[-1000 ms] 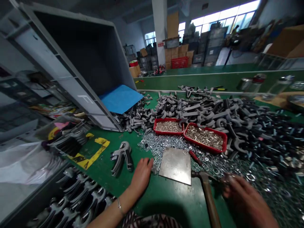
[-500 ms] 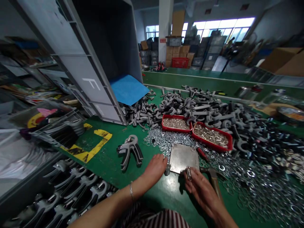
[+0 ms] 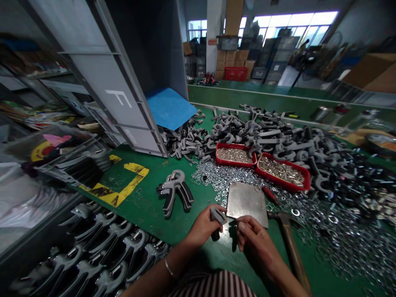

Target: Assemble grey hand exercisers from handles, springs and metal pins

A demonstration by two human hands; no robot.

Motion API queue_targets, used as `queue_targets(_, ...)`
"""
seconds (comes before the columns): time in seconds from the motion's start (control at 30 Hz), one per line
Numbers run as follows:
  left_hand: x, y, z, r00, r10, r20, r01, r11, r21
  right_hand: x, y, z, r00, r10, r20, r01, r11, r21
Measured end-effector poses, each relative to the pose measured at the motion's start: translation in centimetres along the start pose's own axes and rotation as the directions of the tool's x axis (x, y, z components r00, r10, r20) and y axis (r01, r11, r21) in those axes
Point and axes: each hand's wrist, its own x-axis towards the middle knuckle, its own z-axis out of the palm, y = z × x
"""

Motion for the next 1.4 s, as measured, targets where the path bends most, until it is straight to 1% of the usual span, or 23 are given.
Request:
queue_targets(0.07, -0.2, -0.2, 0.4, 0.999, -0.027, 0.024, 0.029, 0.996, -0.084, -0.2, -0.5, 0.3, 0.999, -0.031, 0.031, 0.033, 0.997, -0.065)
queue_targets(0.13, -0.4, -0.3, 0.8, 0.999, -0.047, 0.013, 0.048, 0.995, -0.09, -0.6, -0.8, 0.5, 0.998, -0.06, 0.036, 0.064, 0.993, -0.103)
queue_targets(0.23, -0.8, -0.2, 1.4, 0.998, -0.068, -0.001, 0.067, 0.995, -0.08, -1.1, -1.1, 0.6, 0.996, -0.083, 0.019, 0.084, 0.99, -0.116)
queue_targets(0.43, -2.0, 0.1, 2.3, 0.99, -0.101, 0.099, 0.108, 0.991, -0.078, -2.1, -0.9, -0.4, 0.995, -0.093, 0.022, 0.095, 0.989, -0.109)
queue_targets(0.5, -2.3, 0.1, 2.5, 0.989, -0.1, 0.113, 0.109, 0.991, -0.082, -2.5, -0.8, -0.8, 0.996, -0.086, 0.034, 0.088, 0.993, -0.074)
queue_targets(0.63, -2.8, 0.1, 3.1, 0.992, -0.083, 0.092, 0.09, 0.993, -0.079, -3.1, -0.5, -1.2, 0.995, -0.081, 0.05, 0.08, 0.997, 0.022)
queue_targets(0.73, -3.0, 0.1, 3.4, 0.99, -0.08, 0.116, 0.091, 0.991, -0.095, -3.2, -0.2, -1.2, 0.996, -0.082, 0.04, 0.079, 0.994, 0.079)
queue_targets(0.8, -3.2, 0.2, 3.5, 0.99, -0.072, 0.124, 0.082, 0.994, -0.072, -3.3, 0.0, -1.3, 0.998, -0.048, 0.029, 0.044, 0.989, 0.14)
queue_targets(0.9, -3.5, 0.3, 3.5, 0.988, -0.06, 0.14, 0.055, 0.997, 0.045, -3.6, 0.1, -1.7, 0.997, 0.049, 0.054, -0.058, 0.982, 0.179)
queue_targets(0.97, -3.7, 0.4, 3.3, 0.989, -0.052, 0.141, 0.033, 0.99, 0.137, -3.8, -0.2, -2.2, 0.998, 0.052, 0.027, -0.055, 0.993, 0.105)
queue_targets(1.03, -3.7, 0.5, 3.0, 0.99, -0.03, 0.135, 0.006, 0.985, 0.173, -4.1, -0.8, -2.8, 0.999, -0.026, -0.044, 0.024, 0.999, -0.044)
queue_targets(1.1, -3.5, 0.5, 2.8, 0.991, 0.005, 0.136, -0.025, 0.989, 0.147, -4.3, -1.7, -3.2, 0.988, -0.128, -0.084, 0.109, 0.972, -0.207)
queue_targets(1.17, -3.0, 0.5, 2.7, 0.991, 0.037, 0.132, -0.053, 0.992, 0.118, -4.5, -2.4, -3.2, 0.978, -0.193, -0.078, 0.161, 0.938, -0.308)
queue_targets(1.27, -1.9, 0.4, 3.3, 0.993, 0.08, 0.085, -0.091, 0.987, 0.13, -4.7, -3.0, -2.4, 0.968, -0.227, -0.109, 0.183, 0.931, -0.315)
queue_targets(1.4, -1.1, 0.3, 4.8, 0.994, 0.113, 0.009, -0.112, 0.98, 0.165, -4.6, -2.5, -0.6, 0.941, -0.244, -0.236, 0.187, 0.953, -0.239)
